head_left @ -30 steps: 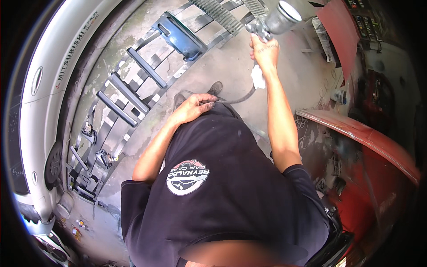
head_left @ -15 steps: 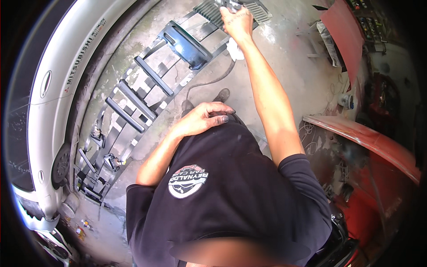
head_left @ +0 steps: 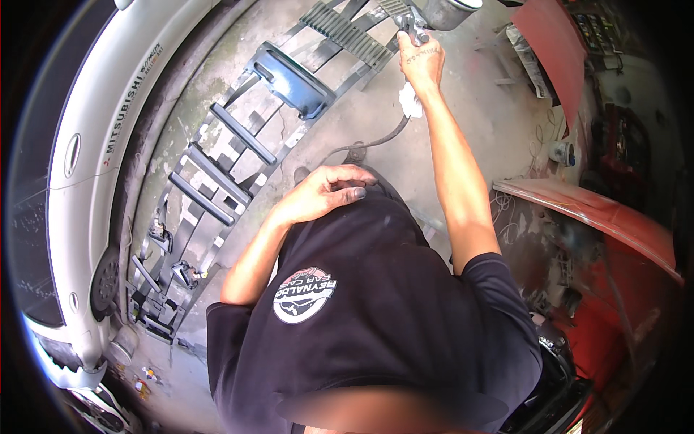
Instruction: Spray painting various automotive parts using a handheld spray gun in a garage setting.
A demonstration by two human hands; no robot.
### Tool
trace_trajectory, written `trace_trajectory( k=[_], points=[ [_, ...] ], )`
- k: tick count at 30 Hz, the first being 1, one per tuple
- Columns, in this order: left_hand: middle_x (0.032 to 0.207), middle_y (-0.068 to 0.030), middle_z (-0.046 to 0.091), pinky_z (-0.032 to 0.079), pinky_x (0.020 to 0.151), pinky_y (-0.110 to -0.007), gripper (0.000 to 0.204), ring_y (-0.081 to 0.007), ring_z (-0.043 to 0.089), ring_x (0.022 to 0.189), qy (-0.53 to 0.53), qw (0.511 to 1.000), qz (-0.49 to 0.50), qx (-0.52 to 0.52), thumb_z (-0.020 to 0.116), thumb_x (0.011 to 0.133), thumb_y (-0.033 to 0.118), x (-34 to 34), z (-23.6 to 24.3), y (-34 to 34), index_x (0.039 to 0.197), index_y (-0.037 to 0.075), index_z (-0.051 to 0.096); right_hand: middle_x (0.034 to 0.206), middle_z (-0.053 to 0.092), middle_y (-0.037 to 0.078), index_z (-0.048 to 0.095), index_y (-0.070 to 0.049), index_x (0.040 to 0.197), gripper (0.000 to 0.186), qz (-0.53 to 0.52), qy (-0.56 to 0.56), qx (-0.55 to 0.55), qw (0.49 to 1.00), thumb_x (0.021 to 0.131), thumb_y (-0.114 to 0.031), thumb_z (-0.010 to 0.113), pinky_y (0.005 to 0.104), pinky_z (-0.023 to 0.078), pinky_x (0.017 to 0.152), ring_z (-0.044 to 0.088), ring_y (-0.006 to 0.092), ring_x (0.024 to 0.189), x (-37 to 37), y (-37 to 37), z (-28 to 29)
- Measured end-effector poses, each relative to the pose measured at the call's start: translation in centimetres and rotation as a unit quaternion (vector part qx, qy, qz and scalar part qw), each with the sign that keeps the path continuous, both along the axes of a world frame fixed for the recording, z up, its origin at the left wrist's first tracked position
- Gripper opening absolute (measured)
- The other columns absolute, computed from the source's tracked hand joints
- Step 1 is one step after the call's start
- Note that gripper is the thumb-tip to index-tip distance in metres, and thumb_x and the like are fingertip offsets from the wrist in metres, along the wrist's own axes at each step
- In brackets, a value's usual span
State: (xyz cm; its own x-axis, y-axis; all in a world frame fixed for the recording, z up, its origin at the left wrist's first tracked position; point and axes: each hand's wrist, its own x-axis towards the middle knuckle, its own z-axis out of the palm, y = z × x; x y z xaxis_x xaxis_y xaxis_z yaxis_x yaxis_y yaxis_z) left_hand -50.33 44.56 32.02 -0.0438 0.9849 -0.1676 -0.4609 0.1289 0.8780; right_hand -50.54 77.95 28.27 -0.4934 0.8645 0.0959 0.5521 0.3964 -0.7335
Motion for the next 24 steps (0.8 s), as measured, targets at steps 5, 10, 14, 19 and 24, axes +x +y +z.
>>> trace_trajectory(
  k=[5, 10, 14, 19, 24],
  points=[
    [0.127, -0.007, 0.066, 0.048, 0.102, -0.032, 0.03, -0.016, 0.06, 0.117, -0.013, 1.0, -0.011, -0.019, 0.067, 0.099, 0.011, 1.2, -0.2, 2.2, 0.126, -0.001, 0.067, 0.089, 0.075, 0.021, 0.072, 0.001, 0.098, 0.035, 0.024, 0.04, -0.065, 0.997, 0.086, -0.032, 0.074, 0.0438, 0.055, 0.081, 0.073, 0.0381, 0.086, -0.5, 1.6, -0.5],
    [0.127, -0.008, 0.065, 0.047, 0.105, -0.033, 0.032, -0.0169, 0.06, 0.119, 0.027, 0.999, -0.031, -0.006, 0.066, 0.1, 0.011, 3.1, 0.2, 5.9, 0.129, -0.001, 0.064, 0.069, 0.071, 0.006, 0.073, 0.002, 0.087, 0.03, 0.056, 0.149, -0.018, 0.987, 0.092, -0.027, 0.073, 0.0295, 0.054, 0.047, 0.065, 0.0119, 0.052, -4.1, 4.5, -0.4],
    [0.129, -0.0093, 0.065, 0.046, 0.106, -0.033, 0.031, -0.0181, 0.06, 0.121, 0.025, 0.998, -0.029, -0.041, 0.067, 0.099, 0.011, 3.4, 0.8, 7.9, 0.128, -0.001, 0.066, 0.087, 0.074, 0.022, 0.072, 0.0, 0.101, 0.035, 0.021, 0.056, -0.074, 0.995, 0.086, -0.031, 0.071, 0.0462, 0.055, 0.083, 0.072, 0.0414, 0.088, -0.7, 5.4, 0.8],
    [0.129, -0.0108, 0.065, 0.046, 0.106, -0.035, 0.03, -0.0206, 0.06, 0.122, 0.033, 0.999, 0.02, -0.002, 0.068, 0.098, 0.01, 2.7, 2.2, 8.9, 0.126, -0.001, 0.067, 0.089, 0.074, 0.022, 0.072, -0.001, 0.102, 0.031, -0.022, -0.035, -0.011, 0.999, 0.089, -0.029, 0.069, 0.0461, 0.054, 0.084, 0.072, 0.0409, 0.091, 6.9, 4.8, -0.1],
    [0.127, -0.015, 0.067, 0.044, 0.109, -0.04, 0.032, -0.0277, 0.06, 0.124, 0.079, 0.993, 0.05, 0.067, 0.072, 0.094, 0.013, 2.2, 5.4, 9.0, 0.122, -0.002, 0.069, 0.089, 0.074, 0.023, 0.072, -0.001, 0.101, 0.028, -0.073, -0.032, -0.085, 0.993, 0.089, -0.026, 0.07, 0.0479, 0.054, 0.084, 0.072, 0.0422, 0.09, 5.2, 6.5, -2.6]
  ],
)
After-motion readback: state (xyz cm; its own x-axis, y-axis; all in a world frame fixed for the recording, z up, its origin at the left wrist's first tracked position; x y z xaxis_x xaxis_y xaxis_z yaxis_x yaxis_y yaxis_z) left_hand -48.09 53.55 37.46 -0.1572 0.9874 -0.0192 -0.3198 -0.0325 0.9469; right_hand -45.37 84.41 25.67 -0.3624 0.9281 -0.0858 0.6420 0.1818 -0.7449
